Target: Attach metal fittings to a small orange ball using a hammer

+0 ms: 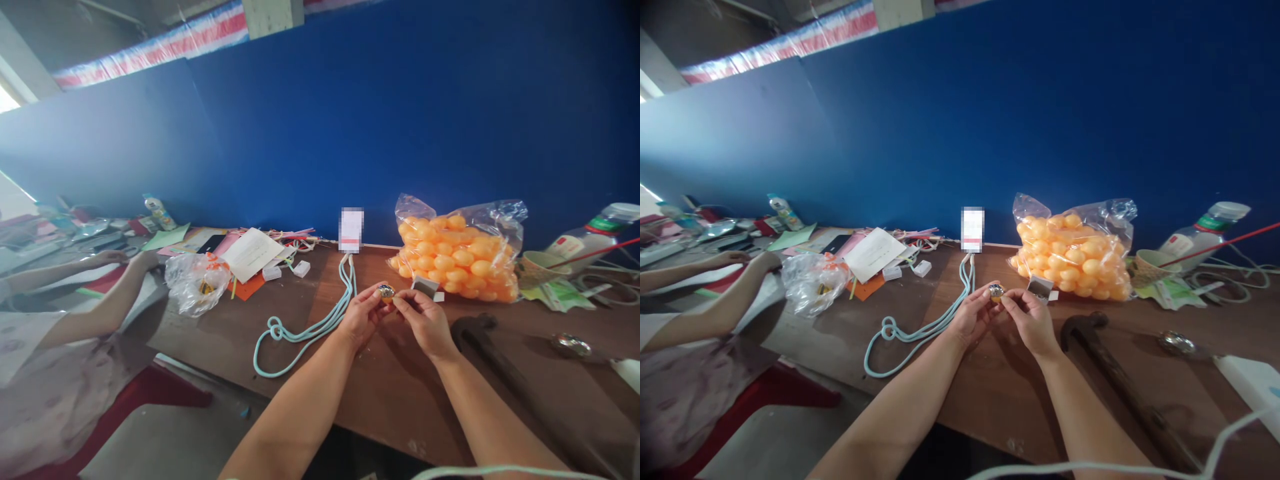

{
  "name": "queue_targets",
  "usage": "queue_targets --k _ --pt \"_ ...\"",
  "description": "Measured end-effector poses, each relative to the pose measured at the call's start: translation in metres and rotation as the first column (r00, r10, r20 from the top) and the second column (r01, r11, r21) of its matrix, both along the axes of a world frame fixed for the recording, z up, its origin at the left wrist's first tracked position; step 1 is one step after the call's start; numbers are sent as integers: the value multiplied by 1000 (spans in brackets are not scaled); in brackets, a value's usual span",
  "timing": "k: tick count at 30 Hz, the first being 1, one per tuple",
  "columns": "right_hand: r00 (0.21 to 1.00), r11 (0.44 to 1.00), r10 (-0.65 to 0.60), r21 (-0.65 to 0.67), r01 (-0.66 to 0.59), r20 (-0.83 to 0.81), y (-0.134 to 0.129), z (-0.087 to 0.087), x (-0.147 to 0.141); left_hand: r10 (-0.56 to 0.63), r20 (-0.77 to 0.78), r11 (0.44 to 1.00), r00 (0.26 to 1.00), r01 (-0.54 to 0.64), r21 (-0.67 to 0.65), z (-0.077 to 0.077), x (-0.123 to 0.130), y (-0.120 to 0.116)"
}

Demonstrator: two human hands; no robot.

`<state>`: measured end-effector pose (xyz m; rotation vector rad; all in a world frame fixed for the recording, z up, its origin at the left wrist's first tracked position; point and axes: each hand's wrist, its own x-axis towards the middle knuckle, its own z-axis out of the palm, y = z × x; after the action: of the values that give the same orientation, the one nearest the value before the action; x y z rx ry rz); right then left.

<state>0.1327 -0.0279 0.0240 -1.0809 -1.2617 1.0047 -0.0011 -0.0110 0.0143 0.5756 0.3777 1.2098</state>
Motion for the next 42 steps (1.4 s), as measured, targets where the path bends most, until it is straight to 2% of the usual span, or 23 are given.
queue_targets --k 15,22,34,42 --pt "993 997 -9 72 0 121 -2 1 0 3 -24 1000 1000 -3 -7 -1 0 1" --pt "994 998 29 56 -35 107 2 -3 3 2 -36 1000 999 -2 1 -4 0 2" --pt "983 998 11 56 -22 184 0 2 5 -1 -55 1000 998 0 -16 1 0 0" --pt "973 996 8 81 -27 232 2 0 8 -7 -36 1000 999 6 -3 -2 0 1"
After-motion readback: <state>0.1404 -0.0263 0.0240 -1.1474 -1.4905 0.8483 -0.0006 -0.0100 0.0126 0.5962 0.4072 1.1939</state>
